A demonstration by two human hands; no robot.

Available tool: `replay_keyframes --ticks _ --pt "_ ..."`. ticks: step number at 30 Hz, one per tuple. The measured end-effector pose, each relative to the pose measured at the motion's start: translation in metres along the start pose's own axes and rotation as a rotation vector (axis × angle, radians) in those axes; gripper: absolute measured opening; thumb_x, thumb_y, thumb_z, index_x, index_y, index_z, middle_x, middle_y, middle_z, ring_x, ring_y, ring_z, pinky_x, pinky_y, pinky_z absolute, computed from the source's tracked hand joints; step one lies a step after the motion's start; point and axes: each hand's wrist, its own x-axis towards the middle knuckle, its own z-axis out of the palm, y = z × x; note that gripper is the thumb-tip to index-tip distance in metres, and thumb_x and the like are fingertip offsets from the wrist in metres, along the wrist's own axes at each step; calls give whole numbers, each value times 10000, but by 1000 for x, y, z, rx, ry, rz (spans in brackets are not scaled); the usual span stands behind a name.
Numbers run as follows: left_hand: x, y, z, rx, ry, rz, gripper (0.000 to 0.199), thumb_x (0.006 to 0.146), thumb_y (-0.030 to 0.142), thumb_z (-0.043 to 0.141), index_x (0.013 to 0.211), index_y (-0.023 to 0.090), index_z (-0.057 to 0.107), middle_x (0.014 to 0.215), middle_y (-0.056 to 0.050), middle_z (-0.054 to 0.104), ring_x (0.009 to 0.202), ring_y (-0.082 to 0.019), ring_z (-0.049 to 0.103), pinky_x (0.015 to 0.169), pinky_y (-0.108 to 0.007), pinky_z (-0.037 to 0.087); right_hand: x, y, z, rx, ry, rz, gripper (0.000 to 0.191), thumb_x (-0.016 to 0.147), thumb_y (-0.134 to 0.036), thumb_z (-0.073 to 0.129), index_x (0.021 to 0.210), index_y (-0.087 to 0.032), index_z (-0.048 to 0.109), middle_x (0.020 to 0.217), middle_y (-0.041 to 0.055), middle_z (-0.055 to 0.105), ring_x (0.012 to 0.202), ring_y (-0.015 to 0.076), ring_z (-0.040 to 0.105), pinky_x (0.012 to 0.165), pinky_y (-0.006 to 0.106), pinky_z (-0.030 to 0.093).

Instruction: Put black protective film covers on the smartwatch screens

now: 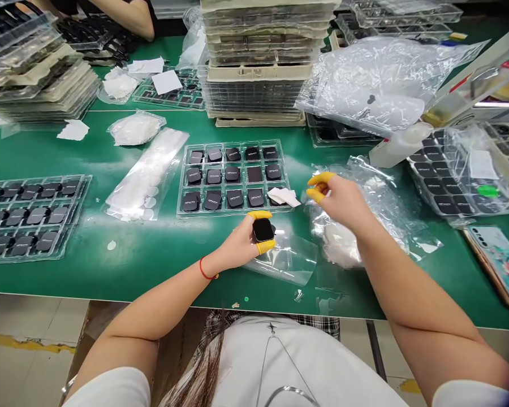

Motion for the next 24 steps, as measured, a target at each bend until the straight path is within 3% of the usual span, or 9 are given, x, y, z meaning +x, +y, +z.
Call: replay_keyframes --ticks 2,4,7,10,13,17,19,22,24 --pt "-1 0 -1 -2 -26 -2 547 814 296 690 1271 245 395 1116 -71 606 949 -172 626 863 -375 536 16 20 -1 -258 -51 153 269 800 -145 569 1037 -115 693 875 143 677 802 296 613 713 393 437" --pt "-2 0 -2 -3 -13 2 552 804 303 704 1262 239 402 1103 -71 605 924 -164 628 835 -357 540 23 27 8 -369 11 80 281 821 -166 546 1044 -101 705 954 188 664 877 336 604 732 420 441" --pt "-1 1 -1 0 27 28 548 757 282 751 1226 228 472 1072 -56 608 881 -149 625 797 -319 548 26 15 33 -218 123 -227 317 879 -257 535 1132 -145 690 1067 173 647 963 324 585 804 438 459" --pt "0 3 0 -33 47 37 552 719 242 777 1212 219 529 1052 -46 619 872 -140 628 802 -300 557 26 -3 48 -78 29 -335 263 866 -234 563 1071 -149 706 996 149 665 928 302 583 804 429 457" --pt "2 4 0 -62 71 18 585 730 242 762 1259 213 516 1035 -50 633 876 -149 643 790 -295 561 15 -14 44 57 33 -356 134 859 -201 578 875 -175 708 855 100 673 834 257 582 754 395 432" --pt "1 3 -3 56 79 112 590 720 239 750 1259 202 514 1031 -47 649 829 -143 623 724 -270 532 -20 -34 35 259 -37 -756 116 913 -279 613 853 -221 693 862 40 666 794 185 560 765 352 410" --pt "0 3 -4 169 74 145 544 709 227 747 1211 197 539 966 -26 656 769 -129 594 681 -257 504 -33 -44 39 233 20 -887 120 943 -268 590 909 -220 695 885 45 658 823 189 540 797 363 400" --pt "-1 2 -3 214 94 99 474 730 268 740 1161 188 559 906 -14 656 710 -118 569 637 -248 488 -39 -50 48 191 196 -849 114 957 -218 556 941 -200 667 864 51 643 818 195 516 775 361 382" --pt "-1 1 -4 183 122 122 505 744 272 728 1207 195 540 1005 -36 665 767 -129 597 670 -252 511 -39 -50 52 194 208 -821 92 951 -204 555 937 -197 646 836 42 631 784 188 504 749 350 376"
